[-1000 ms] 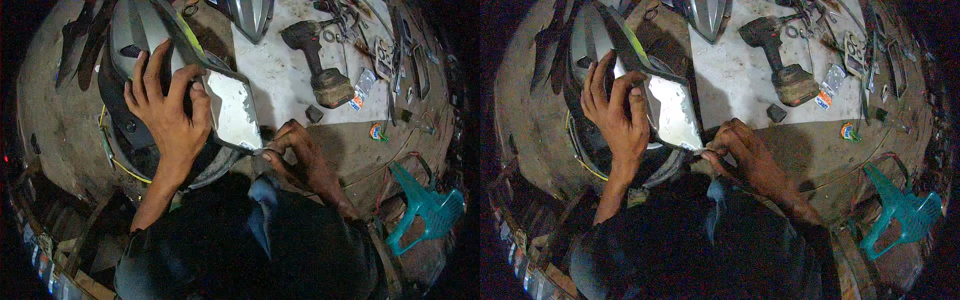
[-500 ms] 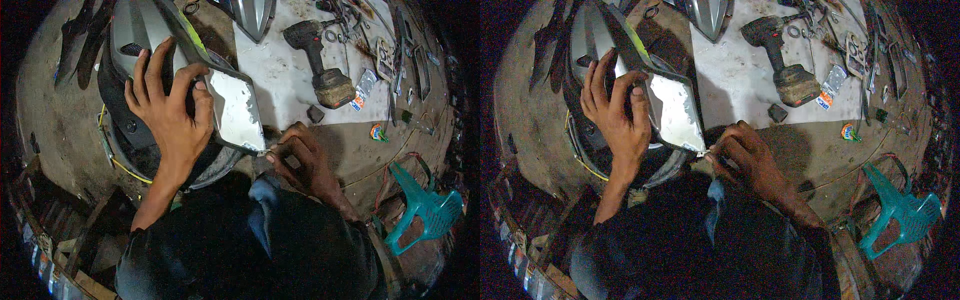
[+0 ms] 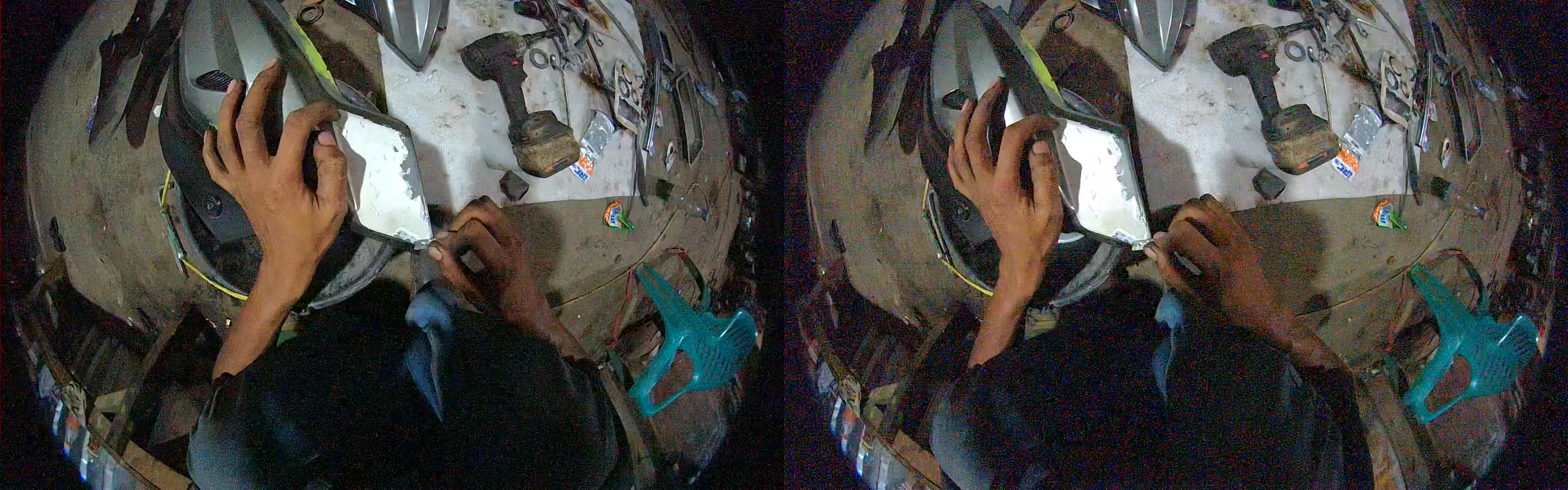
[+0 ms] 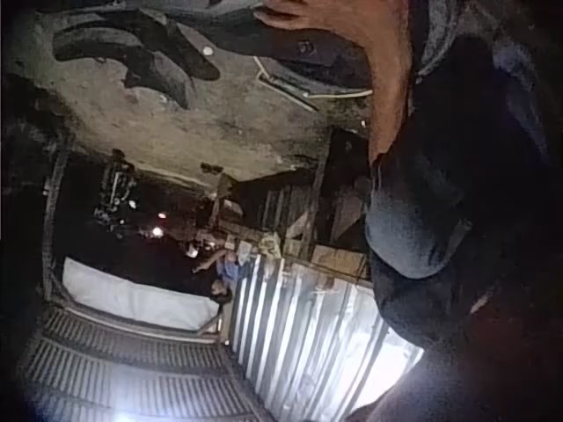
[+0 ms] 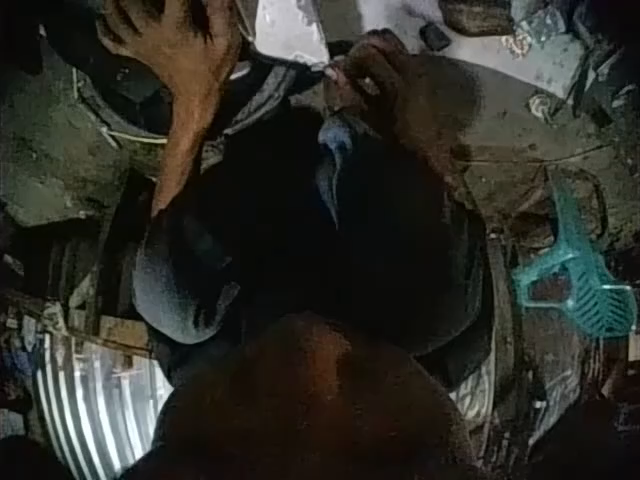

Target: The person is using a small scraper tool to clean or repair a damaged section of a motorcycle body panel.

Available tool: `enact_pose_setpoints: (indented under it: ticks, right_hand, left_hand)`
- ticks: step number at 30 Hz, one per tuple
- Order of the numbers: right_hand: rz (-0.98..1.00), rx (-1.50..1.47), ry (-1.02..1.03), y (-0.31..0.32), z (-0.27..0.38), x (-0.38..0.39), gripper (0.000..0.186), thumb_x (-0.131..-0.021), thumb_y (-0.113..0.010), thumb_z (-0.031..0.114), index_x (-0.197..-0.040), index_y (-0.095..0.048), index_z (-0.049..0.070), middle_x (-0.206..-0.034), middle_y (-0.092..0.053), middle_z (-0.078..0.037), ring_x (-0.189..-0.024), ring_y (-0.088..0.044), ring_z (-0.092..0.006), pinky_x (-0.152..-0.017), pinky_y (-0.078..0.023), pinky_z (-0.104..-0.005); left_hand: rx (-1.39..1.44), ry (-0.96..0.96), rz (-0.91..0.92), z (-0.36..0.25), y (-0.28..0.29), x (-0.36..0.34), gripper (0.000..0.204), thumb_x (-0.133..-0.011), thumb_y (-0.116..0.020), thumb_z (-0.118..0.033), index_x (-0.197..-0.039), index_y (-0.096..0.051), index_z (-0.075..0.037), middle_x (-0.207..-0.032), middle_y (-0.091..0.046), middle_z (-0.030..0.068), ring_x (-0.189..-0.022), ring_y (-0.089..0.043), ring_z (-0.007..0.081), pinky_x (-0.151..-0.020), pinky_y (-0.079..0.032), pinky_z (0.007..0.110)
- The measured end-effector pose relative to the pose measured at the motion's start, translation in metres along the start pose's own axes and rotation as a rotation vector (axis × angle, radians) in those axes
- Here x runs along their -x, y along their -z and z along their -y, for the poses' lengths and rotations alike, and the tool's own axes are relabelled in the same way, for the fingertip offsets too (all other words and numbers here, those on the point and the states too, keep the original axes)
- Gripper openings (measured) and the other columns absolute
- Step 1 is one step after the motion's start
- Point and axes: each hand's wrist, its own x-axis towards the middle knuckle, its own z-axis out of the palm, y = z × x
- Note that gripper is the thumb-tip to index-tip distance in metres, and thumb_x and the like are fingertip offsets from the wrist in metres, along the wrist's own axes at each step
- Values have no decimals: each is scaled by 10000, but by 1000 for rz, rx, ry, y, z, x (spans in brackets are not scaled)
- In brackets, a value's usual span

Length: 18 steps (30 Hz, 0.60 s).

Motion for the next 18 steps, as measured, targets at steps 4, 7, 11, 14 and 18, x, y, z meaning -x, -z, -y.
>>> enact_pose_setpoints:
  ticks: [4, 7, 11, 14, 18]
  right_hand:
    - [-5, -60, 3, -3, -3, -3, 240, -831, -825, 52, -992, -649, 68, -936, -589, -125, -891, -612, -340, -775, -510, -456]
    - [-57, -41, 38, -6, -4, -2, 248, -831, -826, 44, -1003, -649, 67, -956, -594, -129, -901, -622, -345, -773, -521, -459]
    - [-115, -61, 24, -7, -4, -16, 246, -867, -798, 12, -1013, -607, 66, -960, -593, -127, -849, -608, -300, -757, -514, -449]
    - [-32, 77, -15, 1, -1, -28, 241, -865, -809, 24, -1002, -613, 60, -957, -590, -123, -848, -613, -308, -750, -511, -452]
    - [-19, -50, 117, 8, -4, -14, 226, -859, -824, 37, -968, -626, 54, -959, -590, -118, -872, -618, -312, -763, -512, -450]
  left_hand:
    - [-24, -1, 2, 0, 1, 0, 236, -956, -595, -340, -1062, -767, -217, -1563, -529, 71, -1515, -364, 379, -1187, -188, 660]
    - [-13, -2, -4, 0, -1, -1, 231, -945, -601, -327, -1062, -767, -217, -1565, -529, 67, -1513, -369, 378, -1187, -189, 659]
    - [-1, 2, -6, 0, 2, 0, 229, -938, -604, -318, -1066, -765, -217, -1564, -528, 67, -1514, -366, 378, -1187, -185, 662]
    - [4, 12, 4, 1, 3, 2, 228, -936, -603, -316, -1067, -764, -220, -1565, -524, 70, -1519, -356, 379, -1188, -180, 666]
    - [10, 22, 29, 0, 1, 1, 233, -957, -585, -335, -1062, -763, -229, -1575, -508, 72, -1532, -330, 379, -1191, -166, 681]
